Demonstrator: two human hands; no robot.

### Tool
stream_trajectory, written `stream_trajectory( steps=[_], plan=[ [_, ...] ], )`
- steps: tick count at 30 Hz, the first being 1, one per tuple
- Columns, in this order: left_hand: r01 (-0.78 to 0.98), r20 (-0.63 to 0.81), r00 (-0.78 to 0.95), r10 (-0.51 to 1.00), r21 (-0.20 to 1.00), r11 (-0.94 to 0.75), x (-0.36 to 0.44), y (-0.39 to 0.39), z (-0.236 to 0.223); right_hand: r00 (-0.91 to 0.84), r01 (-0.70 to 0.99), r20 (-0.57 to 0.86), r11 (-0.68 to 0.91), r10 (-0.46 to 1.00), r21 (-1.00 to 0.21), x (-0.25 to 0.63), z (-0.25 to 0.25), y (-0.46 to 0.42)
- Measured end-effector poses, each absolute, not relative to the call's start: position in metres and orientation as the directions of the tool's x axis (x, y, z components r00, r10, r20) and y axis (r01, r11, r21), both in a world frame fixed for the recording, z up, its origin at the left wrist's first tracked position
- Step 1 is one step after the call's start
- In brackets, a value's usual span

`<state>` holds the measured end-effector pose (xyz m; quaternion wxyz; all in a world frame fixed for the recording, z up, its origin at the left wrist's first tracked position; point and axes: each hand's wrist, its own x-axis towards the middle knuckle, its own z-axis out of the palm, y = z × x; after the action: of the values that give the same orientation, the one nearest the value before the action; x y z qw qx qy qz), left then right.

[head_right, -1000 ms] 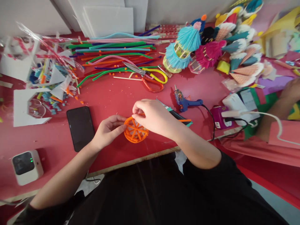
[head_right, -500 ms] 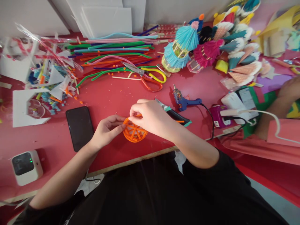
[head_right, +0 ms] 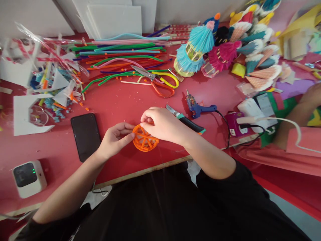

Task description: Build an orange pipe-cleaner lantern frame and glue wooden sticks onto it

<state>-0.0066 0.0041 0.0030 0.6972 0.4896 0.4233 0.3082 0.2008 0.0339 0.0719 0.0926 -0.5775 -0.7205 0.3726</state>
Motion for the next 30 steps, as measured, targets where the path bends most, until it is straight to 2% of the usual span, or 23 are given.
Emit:
stream_trajectory(
  steps=[8,12,18,24,28,30],
  plan=[
    [0.046,-0.309,0.476,0.823,0.944,0.328,-0.010,0.008,0.008,-0.407,0.666,-0.335,0.025,0.850,-0.745,0.209,0.061,0.043],
    [0.124,-0.274,0.510,0.815,0.961,0.246,-0.010,0.009,0.011,-0.547,0.614,-0.282,0.148,0.788,-0.775,0.209,0.062,0.047],
    [0.140,-0.216,0.440,0.872,0.975,0.171,-0.008,0.010,0.007,-0.668,0.593,-0.183,0.368,0.721,-0.716,0.202,0.067,0.051],
    [0.208,-0.175,0.431,0.885,0.974,0.091,-0.009,0.008,0.008,-0.686,0.608,-0.170,0.429,0.707,-0.668,0.201,0.068,0.053],
    [0.288,-0.080,0.416,0.906,0.956,-0.048,-0.011,0.009,0.012,-0.706,0.604,-0.159,0.470,0.690,-0.643,0.201,0.068,0.053],
    [0.282,-0.060,0.416,0.907,0.957,-0.066,-0.012,0.011,0.013,-0.716,0.600,-0.157,0.483,0.680,-0.638,0.200,0.068,0.053]
  ],
)
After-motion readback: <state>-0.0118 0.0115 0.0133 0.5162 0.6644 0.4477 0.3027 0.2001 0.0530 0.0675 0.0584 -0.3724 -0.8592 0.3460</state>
